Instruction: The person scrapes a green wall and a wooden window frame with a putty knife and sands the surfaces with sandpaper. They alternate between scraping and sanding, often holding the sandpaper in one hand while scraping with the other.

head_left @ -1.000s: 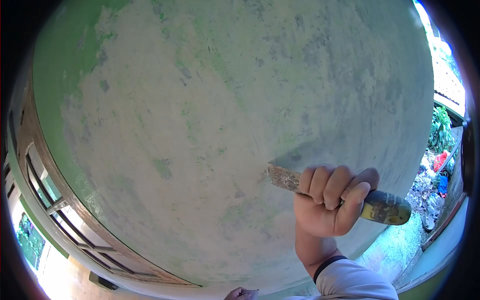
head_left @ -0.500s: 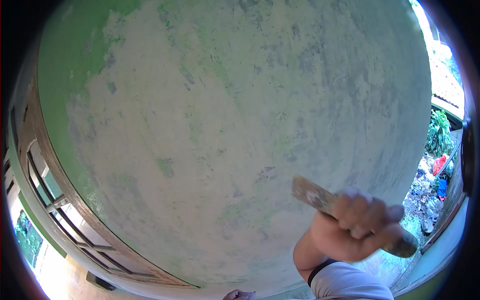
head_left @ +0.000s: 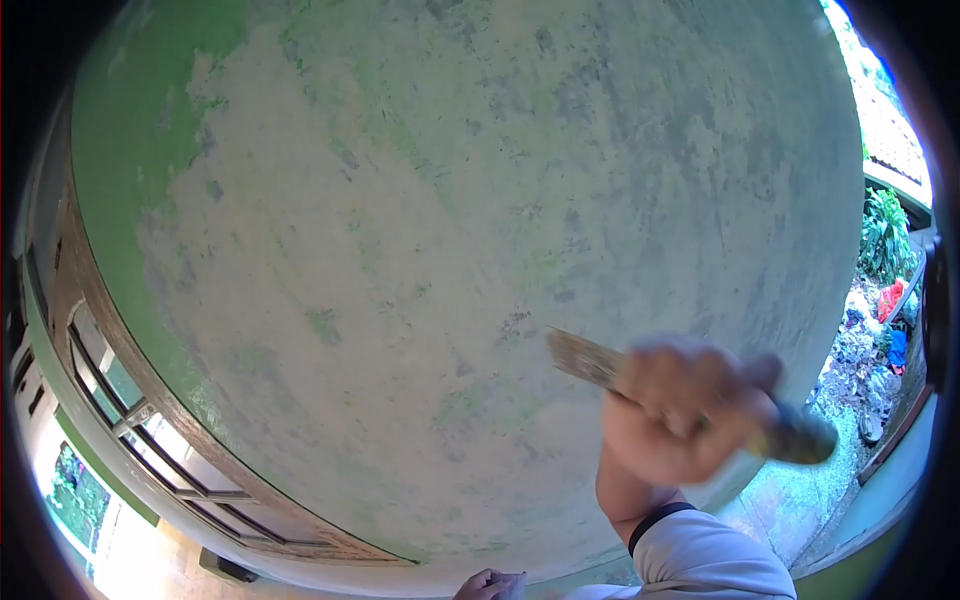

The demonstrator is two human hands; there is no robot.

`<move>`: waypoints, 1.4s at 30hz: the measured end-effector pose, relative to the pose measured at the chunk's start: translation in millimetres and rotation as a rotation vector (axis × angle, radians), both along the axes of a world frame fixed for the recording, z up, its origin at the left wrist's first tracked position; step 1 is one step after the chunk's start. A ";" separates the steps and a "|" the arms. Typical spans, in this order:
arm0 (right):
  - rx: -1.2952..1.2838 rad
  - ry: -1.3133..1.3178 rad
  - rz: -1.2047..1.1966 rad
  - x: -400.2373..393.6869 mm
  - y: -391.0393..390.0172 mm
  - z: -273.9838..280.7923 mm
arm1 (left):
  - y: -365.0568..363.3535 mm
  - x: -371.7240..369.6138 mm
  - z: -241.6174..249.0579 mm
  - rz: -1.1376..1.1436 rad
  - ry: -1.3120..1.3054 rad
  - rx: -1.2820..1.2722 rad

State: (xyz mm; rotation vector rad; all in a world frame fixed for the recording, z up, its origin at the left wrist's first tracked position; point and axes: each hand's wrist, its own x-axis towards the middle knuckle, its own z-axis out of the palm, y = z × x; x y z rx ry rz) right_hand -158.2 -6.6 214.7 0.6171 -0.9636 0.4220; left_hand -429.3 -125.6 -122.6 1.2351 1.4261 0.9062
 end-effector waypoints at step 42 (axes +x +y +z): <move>-1.334 -0.924 0.497 -21.6 -123.2 -266.7 | -13.6 -10.9 -1.0 -0.379 -0.154 -0.318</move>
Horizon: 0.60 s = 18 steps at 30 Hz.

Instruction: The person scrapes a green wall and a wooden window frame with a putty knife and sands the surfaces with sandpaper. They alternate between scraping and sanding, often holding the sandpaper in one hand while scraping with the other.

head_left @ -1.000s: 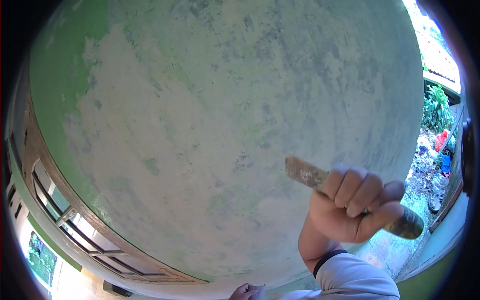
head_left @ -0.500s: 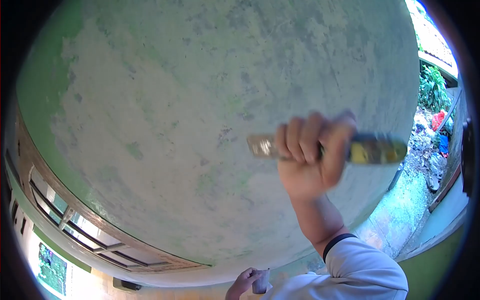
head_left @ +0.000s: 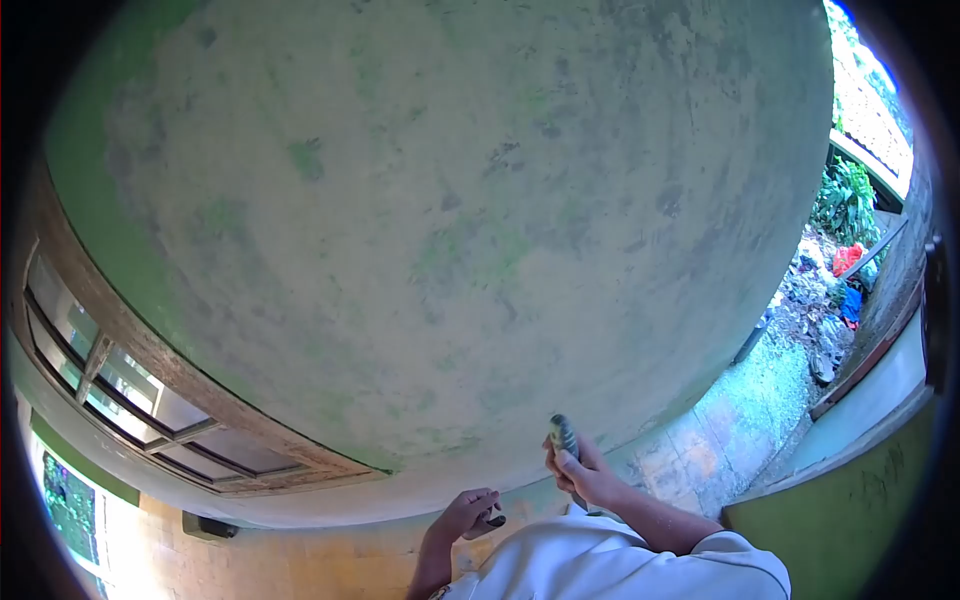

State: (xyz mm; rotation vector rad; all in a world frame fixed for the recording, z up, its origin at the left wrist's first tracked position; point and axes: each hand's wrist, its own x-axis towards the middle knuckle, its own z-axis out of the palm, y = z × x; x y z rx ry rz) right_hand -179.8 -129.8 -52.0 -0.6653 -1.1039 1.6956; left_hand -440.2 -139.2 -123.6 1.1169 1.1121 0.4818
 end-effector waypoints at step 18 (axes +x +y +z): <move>0.132 -0.669 -0.229 -64.7 -114.9 -32.5 | -88.4 -6.5 -22.6 -0.246 -0.423 -0.235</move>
